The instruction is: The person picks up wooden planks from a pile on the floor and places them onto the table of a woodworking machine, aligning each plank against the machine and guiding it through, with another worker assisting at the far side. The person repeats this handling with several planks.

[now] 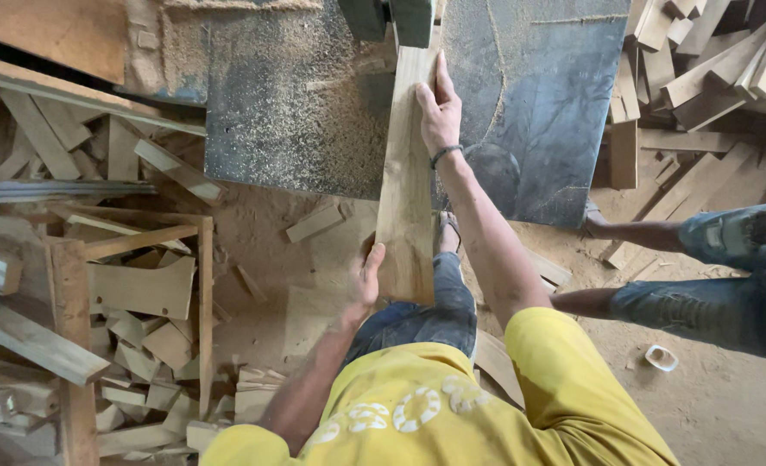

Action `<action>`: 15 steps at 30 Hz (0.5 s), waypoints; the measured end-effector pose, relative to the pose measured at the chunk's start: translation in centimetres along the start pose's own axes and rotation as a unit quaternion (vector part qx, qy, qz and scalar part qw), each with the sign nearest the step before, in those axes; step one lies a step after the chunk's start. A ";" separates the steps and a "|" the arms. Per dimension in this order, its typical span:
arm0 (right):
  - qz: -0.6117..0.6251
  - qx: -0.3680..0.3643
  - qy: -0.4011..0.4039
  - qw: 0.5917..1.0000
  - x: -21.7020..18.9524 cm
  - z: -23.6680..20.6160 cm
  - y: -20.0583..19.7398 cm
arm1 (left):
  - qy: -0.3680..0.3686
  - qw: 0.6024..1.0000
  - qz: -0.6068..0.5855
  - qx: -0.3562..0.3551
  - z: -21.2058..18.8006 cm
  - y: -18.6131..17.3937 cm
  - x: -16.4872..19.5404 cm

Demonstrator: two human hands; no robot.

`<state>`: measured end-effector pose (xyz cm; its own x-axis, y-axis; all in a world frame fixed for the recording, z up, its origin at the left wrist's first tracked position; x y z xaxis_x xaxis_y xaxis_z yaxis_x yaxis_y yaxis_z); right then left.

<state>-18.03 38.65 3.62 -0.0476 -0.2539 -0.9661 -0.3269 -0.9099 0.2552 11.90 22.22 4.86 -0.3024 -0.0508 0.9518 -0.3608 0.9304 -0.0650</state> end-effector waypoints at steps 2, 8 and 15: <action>-0.012 -0.001 -0.008 1.000 -0.2 0.4 0.2 | 0.000 1.000 0.009 -0.001 0.3 0.2 0.5; 0.007 -0.004 -0.011 1.000 -1.1 2.1 0.9 | -0.003 1.000 -0.011 -0.015 1.4 1.3 1.4; -0.036 0.011 0.021 0.999 -0.6 1.4 0.6 | -0.024 0.999 -0.030 -0.017 1.0 1.1 0.3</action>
<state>-19.48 38.75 4.31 0.0163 -0.2021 -0.9792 -0.3480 -0.9193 0.1839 10.50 22.91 4.80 -0.3233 -0.1237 0.9382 -0.3500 0.9367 0.0029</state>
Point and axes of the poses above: each hand's wrist, its own z-axis towards the middle knuckle, its own y-axis out of the palm, x = y × z, the point moved 9 cm from there along z, towards the middle knuckle, and after that the axes turned 13 degrees about x, right-handed, at the moved point
